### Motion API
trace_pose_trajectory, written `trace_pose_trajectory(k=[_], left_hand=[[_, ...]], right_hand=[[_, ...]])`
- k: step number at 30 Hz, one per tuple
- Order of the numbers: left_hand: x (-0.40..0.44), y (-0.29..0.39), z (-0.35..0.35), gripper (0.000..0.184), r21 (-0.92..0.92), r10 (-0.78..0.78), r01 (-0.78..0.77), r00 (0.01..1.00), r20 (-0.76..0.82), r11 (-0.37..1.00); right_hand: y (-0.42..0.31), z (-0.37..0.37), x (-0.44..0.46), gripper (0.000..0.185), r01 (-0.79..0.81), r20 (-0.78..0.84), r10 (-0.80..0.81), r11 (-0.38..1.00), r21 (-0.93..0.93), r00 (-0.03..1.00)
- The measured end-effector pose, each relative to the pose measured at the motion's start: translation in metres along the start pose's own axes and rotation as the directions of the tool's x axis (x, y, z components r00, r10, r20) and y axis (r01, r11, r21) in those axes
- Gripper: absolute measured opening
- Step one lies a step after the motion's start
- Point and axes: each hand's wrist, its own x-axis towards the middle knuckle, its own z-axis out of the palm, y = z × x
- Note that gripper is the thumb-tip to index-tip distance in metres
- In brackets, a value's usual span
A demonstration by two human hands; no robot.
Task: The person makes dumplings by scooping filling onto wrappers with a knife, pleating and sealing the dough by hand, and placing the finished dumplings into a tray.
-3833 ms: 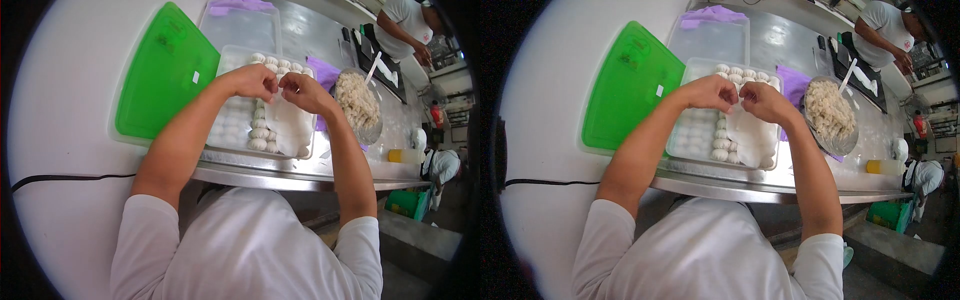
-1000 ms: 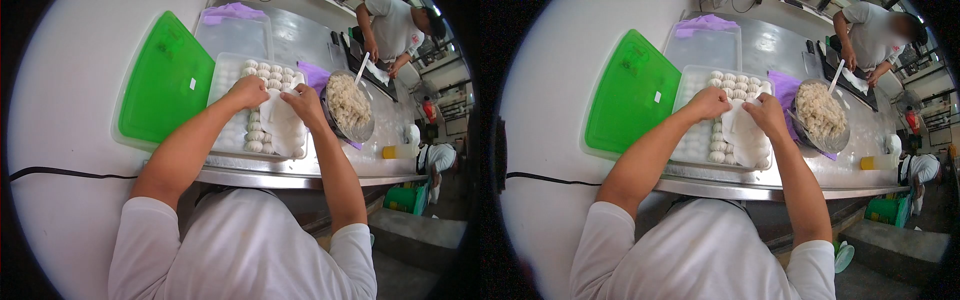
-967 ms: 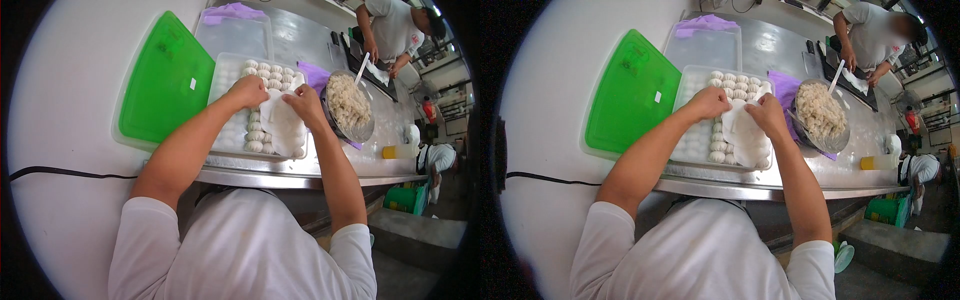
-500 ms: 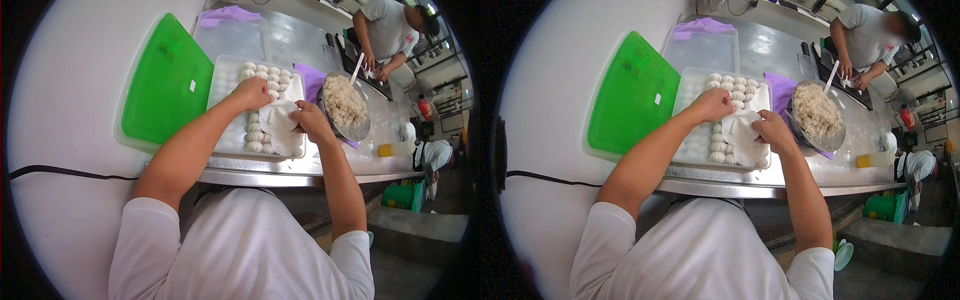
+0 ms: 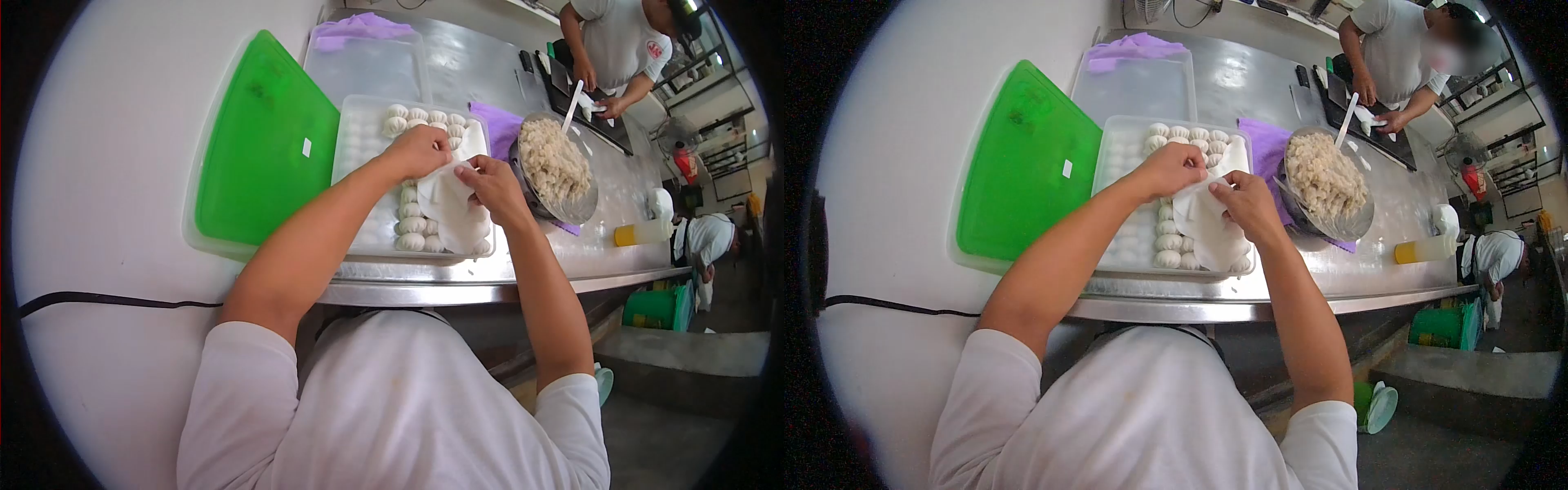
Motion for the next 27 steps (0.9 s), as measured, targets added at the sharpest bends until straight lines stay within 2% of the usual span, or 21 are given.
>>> trace_pose_trajectory(k=[1, 2, 4, 9, 12, 14, 16, 17, 18, 19, 20, 21, 22, 23, 24, 25, 26, 27], left_hand=[[0.001, -0.004, 0.000, 0.015, 0.010, -0.016, 0.017, 0.996, -0.089, 1.000], [0.003, -0.009, -0.001, 0.015, 0.007, -0.020, 0.020, 0.996, -0.090, 1.000], [0.005, -0.008, -0.008, 0.012, -0.220, -0.342, 0.334, 0.940, 0.003, 0.917], [0.001, -0.005, -0.011, 0.011, -0.248, -0.389, 0.381, 0.921, 0.021, 0.891], [-0.001, -0.001, -0.009, 0.013, -0.200, -0.383, 0.375, 0.924, -0.001, 0.905], [-0.001, 0.003, -0.012, 0.016, -0.172, -0.388, 0.380, 0.922, -0.011, 0.909], [-0.001, 0.011, -0.017, 0.023, 0.217, -0.256, 0.257, 0.966, -0.032, 0.942], [-0.002, 0.013, -0.016, 0.023, 0.217, -0.258, 0.258, 0.966, -0.029, 0.941], [-0.004, 0.019, -0.015, 0.029, 0.172, -0.066, 0.076, 0.996, -0.064, 0.982], [-0.006, 0.024, -0.013, 0.035, 0.135, 0.129, -0.114, 0.986, -0.106, 0.984], [-0.009, 0.031, -0.012, 0.035, 0.139, 0.131, -0.116, 0.986, -0.107, 0.983], [-0.017, 0.050, -0.015, 0.038, -0.168, 0.128, -0.106, 0.984, 0.126, 0.980], [-0.025, 0.067, -0.015, 0.041, -0.446, 0.188, -0.017, 0.920, 0.343, 0.895], [-0.032, 0.076, -0.015, 0.037, -0.406, 0.219, -0.044, 0.891, 0.396, 0.913], [-0.036, 0.083, -0.017, 0.035, -0.302, 0.206, -0.070, 0.872, 0.445, 0.951], [-0.039, 0.089, -0.020, 0.033, -0.192, 0.185, -0.102, 0.852, 0.489, 0.976], [-0.041, 0.096, -0.021, 0.033, -0.179, 0.186, -0.112, 0.856, 0.482, 0.978], [-0.045, 0.103, -0.022, 0.029, -0.228, 0.157, -0.057, 0.882, 0.445, 0.972]], right_hand=[[0.003, 0.001, -0.001, 0.030, 0.000, 0.014, 0.000, 1.000, 0.008, 1.000], [0.004, 0.002, -0.001, 0.029, 0.000, 0.030, 0.000, 1.000, 0.016, 1.000], [0.009, 0.001, -0.005, 0.029, -0.035, 0.020, 0.035, 0.999, 0.001, 0.999], [0.006, -0.005, -0.023, 0.025, -0.144, 0.037, 0.145, 0.989, -0.040, 0.989], [0.004, -0.006, -0.040, 0.029, -0.090, 0.013, 0.090, 0.996, -0.020, 0.996], [0.007, -0.011, -0.051, 0.028, 0.102, 0.017, -0.100, 0.981, -0.167, 0.995], [-0.005, -0.014, -0.068, 0.028, 0.113, 0.065, -0.103, 0.980, -0.164, 0.993], [-0.010, -0.017, -0.073, 0.029, 0.126, 0.109, -0.110, 0.979, -0.160, 0.988], [-0.011, -0.020, -0.074, 0.029, 0.126, 0.108, -0.109, 0.979, -0.158, 0.988], [-0.011, -0.025, -0.074, 0.028, 0.181, 0.130, -0.165, 0.976, -0.124, 0.978], [-0.013, -0.029, -0.075, 0.027, 0.238, 0.149, -0.224, 0.967, -0.088, 0.963], [-0.020, -0.032, -0.076, 0.027, 0.245, 0.147, -0.231, 0.966, -0.085, 0.962], [-0.030, -0.034, -0.079, 0.025, 0.277, 0.165, -0.268, 0.961, -0.028, 0.949], [-0.035, -0.038, -0.079, 0.022, 0.305, 0.182, -0.305, 0.952, 0.028, 0.935], [-0.035, -0.046, -0.074, 0.022, 0.388, 0.223, -0.361, 0.917, -0.089, 0.905], [-0.036, -0.051, -0.076, 0.022, 0.398, 0.221, -0.373, 0.913, -0.085, 0.901], [-0.041, -0.055, -0.078, 0.023, 0.370, 0.227, -0.368, 0.928, 0.037, 0.902], [-0.046, -0.059, -0.080, 0.025, 0.336, 0.235, -0.366, 0.928, 0.160, 0.900]])
